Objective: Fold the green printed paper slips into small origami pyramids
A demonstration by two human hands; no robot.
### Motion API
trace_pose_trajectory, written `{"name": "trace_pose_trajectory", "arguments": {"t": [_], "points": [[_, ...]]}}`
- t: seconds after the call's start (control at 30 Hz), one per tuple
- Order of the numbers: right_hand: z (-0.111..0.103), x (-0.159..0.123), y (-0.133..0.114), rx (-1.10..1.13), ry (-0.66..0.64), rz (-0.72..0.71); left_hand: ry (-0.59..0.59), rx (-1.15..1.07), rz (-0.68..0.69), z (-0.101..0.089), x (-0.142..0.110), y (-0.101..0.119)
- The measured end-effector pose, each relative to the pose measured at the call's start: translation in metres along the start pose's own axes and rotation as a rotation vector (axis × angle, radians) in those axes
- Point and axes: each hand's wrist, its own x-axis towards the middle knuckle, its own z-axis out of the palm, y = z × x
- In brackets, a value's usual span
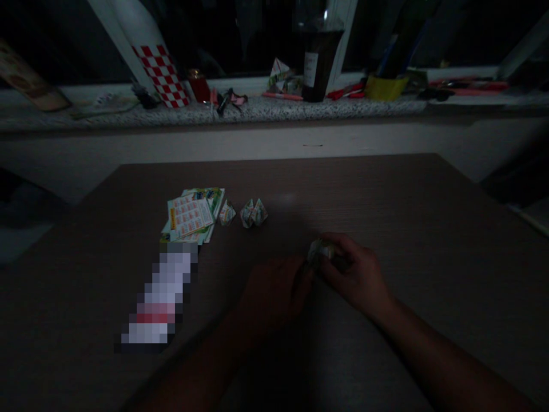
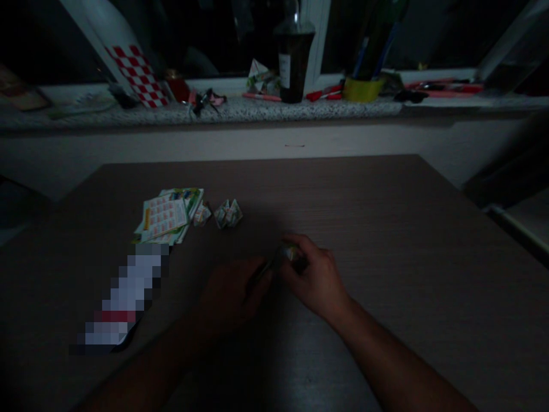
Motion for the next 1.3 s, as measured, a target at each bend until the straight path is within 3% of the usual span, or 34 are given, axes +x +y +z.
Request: {"name": "trace_pose_trajectory", "arguments": {"t": [0.1,0.2,0.43,0.6,0.87,0.97,1.07,1.3], "points": [[-0.001,0.001,0.002,-0.009,-0.033,0.007,0.042,-0.083,-0.063,-0.004,0.001,-0.002],[-0.003,0.004,0.004,-0.001,-0.069,-0.005,0.082,-0.094,0.046,-0.011,0.003,-0.006],[-0.009,0.009,0.016,-0.025,-0.199,-0.025,-0.146,0.035,0.273,-0.027,0.005,-0.015],[-0.010,0.014,0.021,-0.066,-0.271,-0.124,-0.201,0.088,0.330,-0.022,0.007,-0.021],[-0.013,0.017,0.025,-0.377,-0.240,-0.326,-0.231,0.078,0.321,-0.018,0.006,-0.025],[-0.012,0.015,0.022,-0.374,-0.307,-0.373,-0.252,0.076,0.307,-0.018,0.006,-0.025],[-0.012,0.014,0.017,-0.319,-0.390,-0.368,-0.275,0.072,0.303,-0.018,0.006,-0.024],[-0.016,0.012,0.009,-0.287,-0.441,-0.315,-0.297,0.050,0.295,-0.026,0.007,-0.019]]}}
